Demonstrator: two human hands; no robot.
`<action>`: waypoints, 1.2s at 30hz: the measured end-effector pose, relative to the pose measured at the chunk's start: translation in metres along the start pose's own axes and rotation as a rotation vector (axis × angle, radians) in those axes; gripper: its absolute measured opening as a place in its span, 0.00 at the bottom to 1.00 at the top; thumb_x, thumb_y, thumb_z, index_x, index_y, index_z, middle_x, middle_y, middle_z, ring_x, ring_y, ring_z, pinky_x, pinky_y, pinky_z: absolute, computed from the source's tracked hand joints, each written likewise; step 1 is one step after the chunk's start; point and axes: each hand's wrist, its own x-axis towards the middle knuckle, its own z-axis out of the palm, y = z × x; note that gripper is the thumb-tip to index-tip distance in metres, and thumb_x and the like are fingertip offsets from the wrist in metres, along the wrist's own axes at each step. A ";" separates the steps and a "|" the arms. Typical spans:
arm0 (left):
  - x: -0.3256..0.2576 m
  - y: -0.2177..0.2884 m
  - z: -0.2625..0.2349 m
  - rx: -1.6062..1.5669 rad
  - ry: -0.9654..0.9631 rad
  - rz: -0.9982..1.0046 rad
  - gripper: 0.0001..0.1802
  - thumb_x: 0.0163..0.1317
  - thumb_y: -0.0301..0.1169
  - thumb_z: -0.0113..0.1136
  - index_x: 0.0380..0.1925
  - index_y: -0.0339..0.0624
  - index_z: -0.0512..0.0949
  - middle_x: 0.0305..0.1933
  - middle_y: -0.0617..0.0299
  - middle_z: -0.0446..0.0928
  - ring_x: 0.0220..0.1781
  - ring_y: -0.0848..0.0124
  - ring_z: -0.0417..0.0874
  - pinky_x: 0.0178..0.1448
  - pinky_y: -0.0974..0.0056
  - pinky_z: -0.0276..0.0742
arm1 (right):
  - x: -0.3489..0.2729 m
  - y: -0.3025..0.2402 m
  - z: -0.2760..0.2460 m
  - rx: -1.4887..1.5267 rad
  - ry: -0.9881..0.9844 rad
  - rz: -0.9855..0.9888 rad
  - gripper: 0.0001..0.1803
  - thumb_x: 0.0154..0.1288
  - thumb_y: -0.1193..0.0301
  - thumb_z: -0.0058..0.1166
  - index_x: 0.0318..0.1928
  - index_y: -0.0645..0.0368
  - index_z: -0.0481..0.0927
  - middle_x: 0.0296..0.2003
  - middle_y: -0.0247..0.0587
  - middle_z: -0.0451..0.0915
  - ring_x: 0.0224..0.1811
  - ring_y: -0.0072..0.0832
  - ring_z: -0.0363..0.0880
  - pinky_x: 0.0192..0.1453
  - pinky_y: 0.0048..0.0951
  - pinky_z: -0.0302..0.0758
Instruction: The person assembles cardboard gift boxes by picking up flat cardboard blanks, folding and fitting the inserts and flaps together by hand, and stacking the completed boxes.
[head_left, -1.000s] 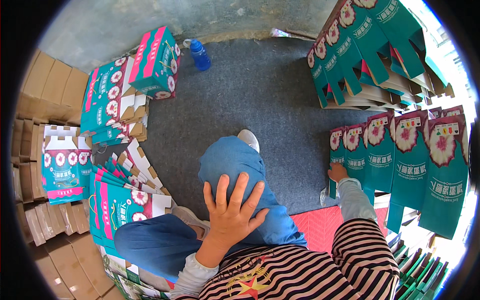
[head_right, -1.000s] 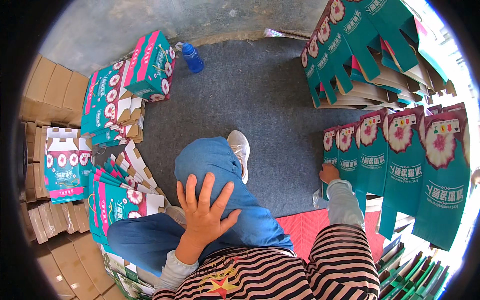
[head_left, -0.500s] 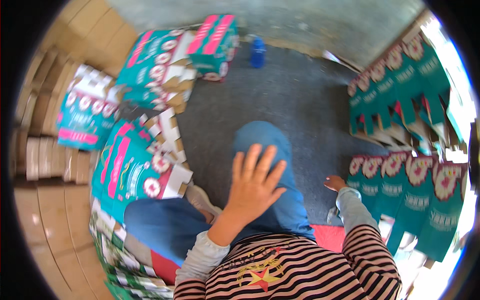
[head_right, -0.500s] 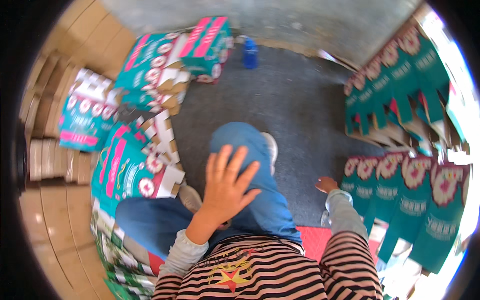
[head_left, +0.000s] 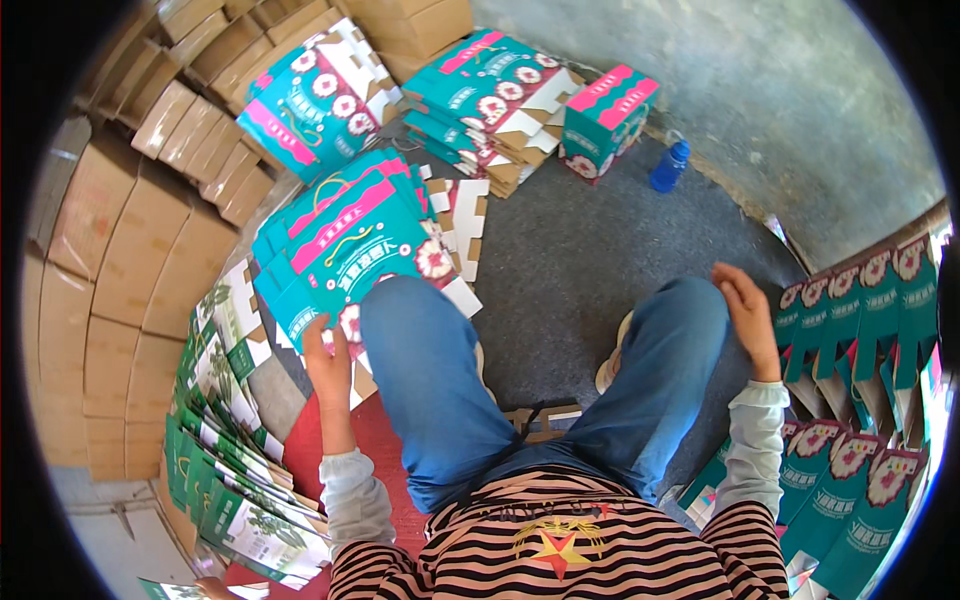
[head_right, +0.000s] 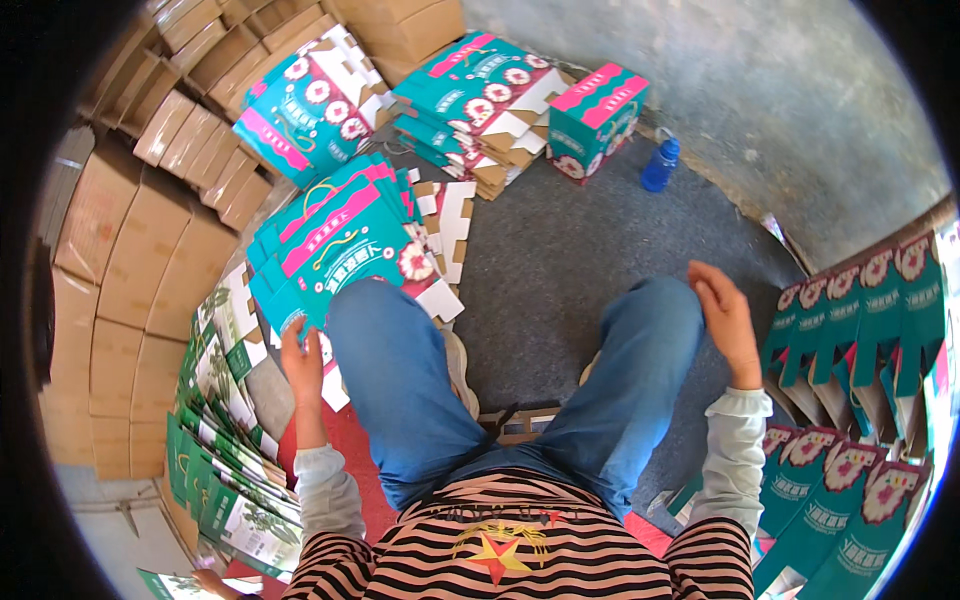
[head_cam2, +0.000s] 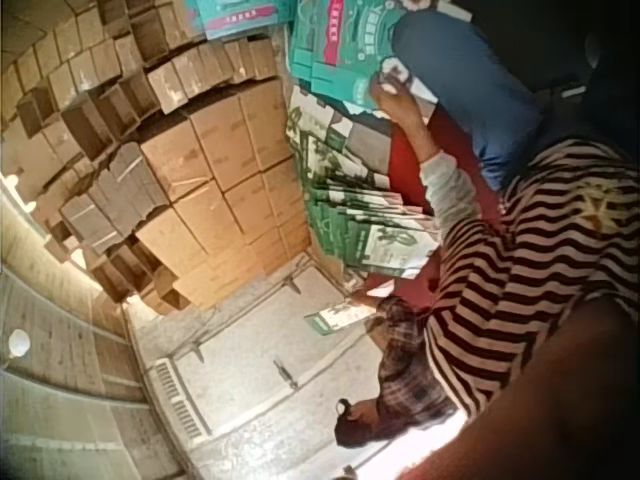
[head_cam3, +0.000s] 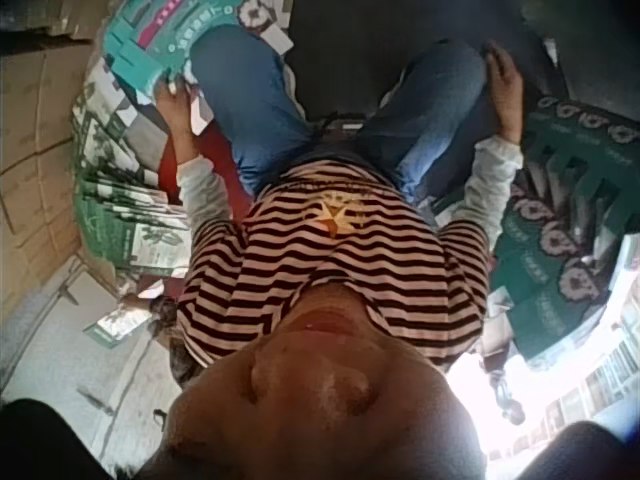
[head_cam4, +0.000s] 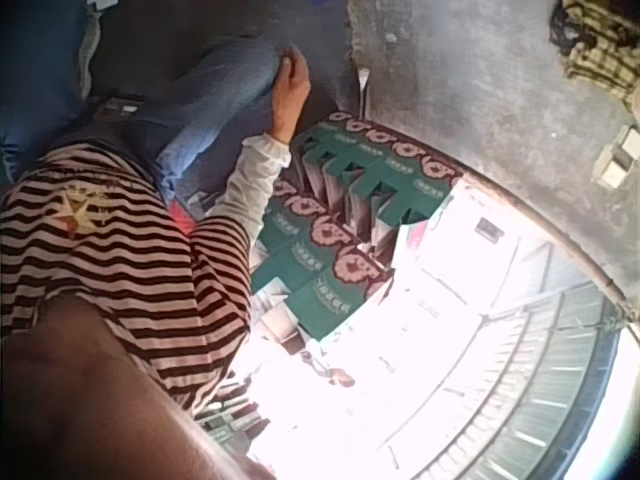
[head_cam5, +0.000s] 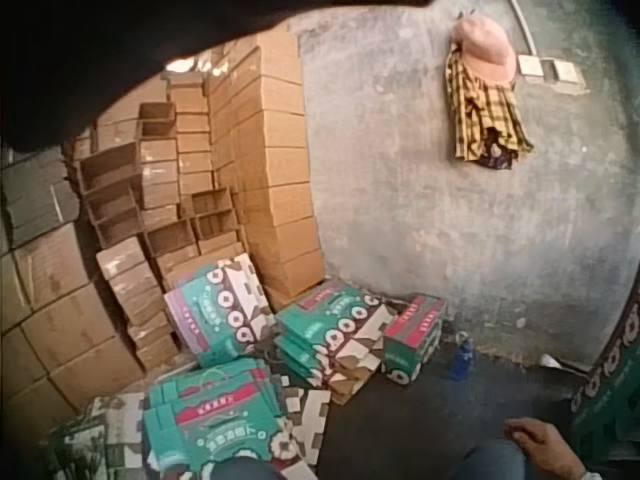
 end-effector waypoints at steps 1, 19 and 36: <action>-0.018 -0.054 0.009 0.039 -0.082 -0.106 0.17 0.57 0.32 0.54 0.45 0.34 0.73 0.46 0.48 0.74 0.49 0.59 0.75 0.52 0.62 0.69 | 0.007 -0.022 0.001 0.028 -0.002 -0.053 0.15 0.64 0.75 0.44 0.51 0.64 0.72 0.42 0.41 0.77 0.46 0.25 0.75 0.52 0.23 0.68; -0.183 -0.265 0.080 0.307 -0.129 -0.829 0.37 0.46 0.35 0.58 0.55 0.25 0.59 0.60 0.37 0.60 0.60 0.48 0.64 0.63 0.53 0.59 | 0.063 -0.039 0.077 -0.801 -0.673 -0.298 0.16 0.56 0.68 0.51 0.46 0.58 0.73 0.39 0.48 0.76 0.41 0.46 0.75 0.42 0.40 0.72; -0.137 -0.242 0.052 -0.926 -0.178 -1.346 0.26 0.55 0.52 0.56 0.44 0.42 0.73 0.34 0.61 0.77 0.30 0.70 0.79 0.31 0.66 0.74 | 0.067 -0.208 0.091 -0.312 -0.069 -0.598 0.16 0.59 0.74 0.47 0.48 0.64 0.73 0.47 0.50 0.74 0.50 0.40 0.73 0.55 0.35 0.66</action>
